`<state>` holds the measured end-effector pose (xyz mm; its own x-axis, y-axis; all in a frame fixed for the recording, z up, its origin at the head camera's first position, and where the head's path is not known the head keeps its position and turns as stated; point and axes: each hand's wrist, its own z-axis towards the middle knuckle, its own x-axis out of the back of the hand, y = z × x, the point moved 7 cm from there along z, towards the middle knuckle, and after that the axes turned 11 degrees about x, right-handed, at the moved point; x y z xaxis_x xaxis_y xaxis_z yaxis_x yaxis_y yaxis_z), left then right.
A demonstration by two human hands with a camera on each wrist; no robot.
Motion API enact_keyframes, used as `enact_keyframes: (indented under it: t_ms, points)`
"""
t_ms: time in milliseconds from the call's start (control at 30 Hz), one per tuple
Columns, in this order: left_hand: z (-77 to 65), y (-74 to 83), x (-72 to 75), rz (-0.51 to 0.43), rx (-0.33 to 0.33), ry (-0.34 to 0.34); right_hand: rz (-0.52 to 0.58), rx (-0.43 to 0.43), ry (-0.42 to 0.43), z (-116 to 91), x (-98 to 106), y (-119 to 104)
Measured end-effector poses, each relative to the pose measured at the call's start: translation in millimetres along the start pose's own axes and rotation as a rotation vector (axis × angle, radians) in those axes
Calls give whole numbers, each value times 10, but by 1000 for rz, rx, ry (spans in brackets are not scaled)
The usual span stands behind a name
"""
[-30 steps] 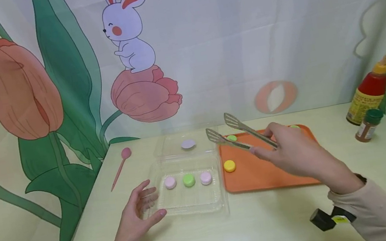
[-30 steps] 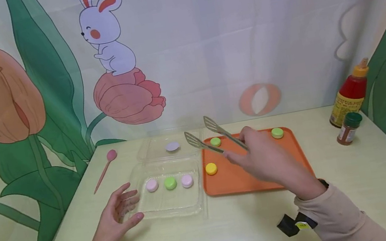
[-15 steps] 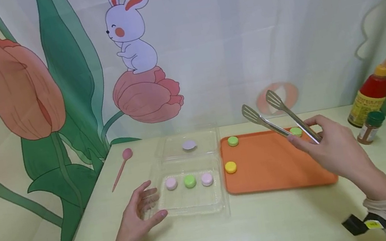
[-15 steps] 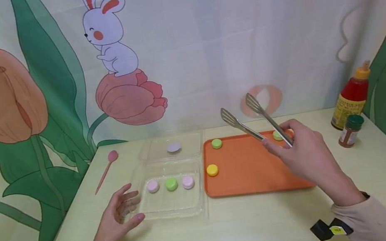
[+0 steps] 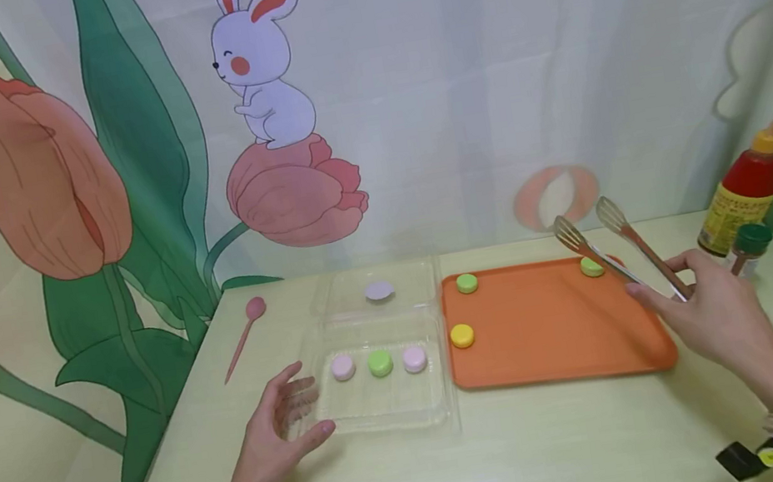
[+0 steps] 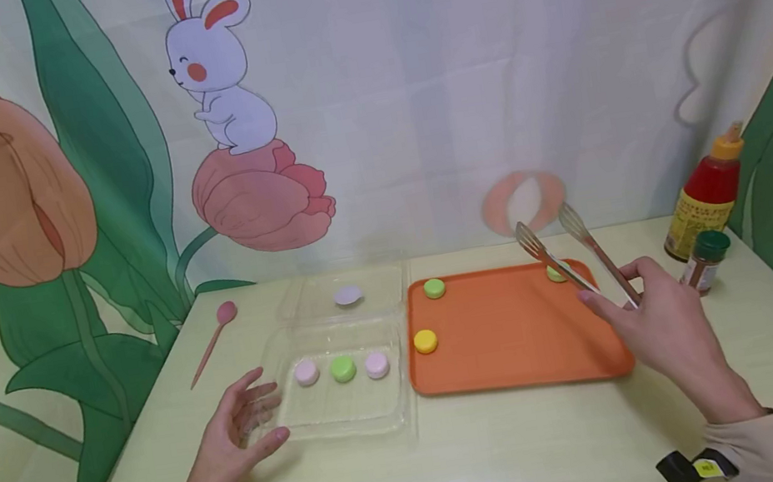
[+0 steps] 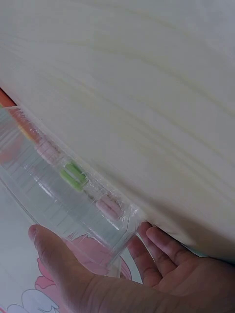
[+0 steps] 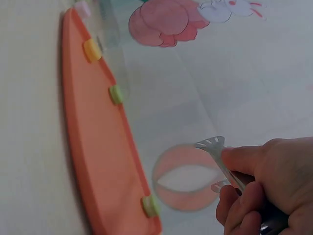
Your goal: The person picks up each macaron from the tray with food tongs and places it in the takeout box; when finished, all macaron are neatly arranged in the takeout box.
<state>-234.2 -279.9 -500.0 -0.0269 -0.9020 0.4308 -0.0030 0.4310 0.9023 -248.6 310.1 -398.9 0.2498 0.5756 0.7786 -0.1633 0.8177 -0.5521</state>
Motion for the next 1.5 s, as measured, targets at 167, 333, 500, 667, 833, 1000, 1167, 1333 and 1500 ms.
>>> enact_keyframes:
  t_ms: [167, 333, 500, 667, 833, 1000, 1167, 1333, 1500]
  points:
    - [-13, -6, -4, -7, -8, -2, -3, -37, -31, -11, -136, 198]
    - [-17, 11, -3, -15, -21, -2, -3, -69, -68, -24, -237, 353]
    - [-20, 30, 0, -21, -28, -6, -7, -94, -105, -35, -310, 449]
    - [-20, 48, 5, -27, -40, -8, -2, -106, -135, -52, -357, 482]
    - [-22, 45, -2, -35, -41, -13, -11, -96, -143, -49, -396, 502]
    - [-16, 25, -4, -18, -35, -8, -30, -80, -164, -49, -430, 529]
    - [-14, 31, -3, -33, -43, -13, -45, -60, -163, -43, -437, 528]
    - [-19, 55, -2, -42, -46, -14, -47, -52, -159, -49, -440, 505]
    - [-25, 48, 5, -39, -38, -14, -46, -51, -158, -50, -440, 474]
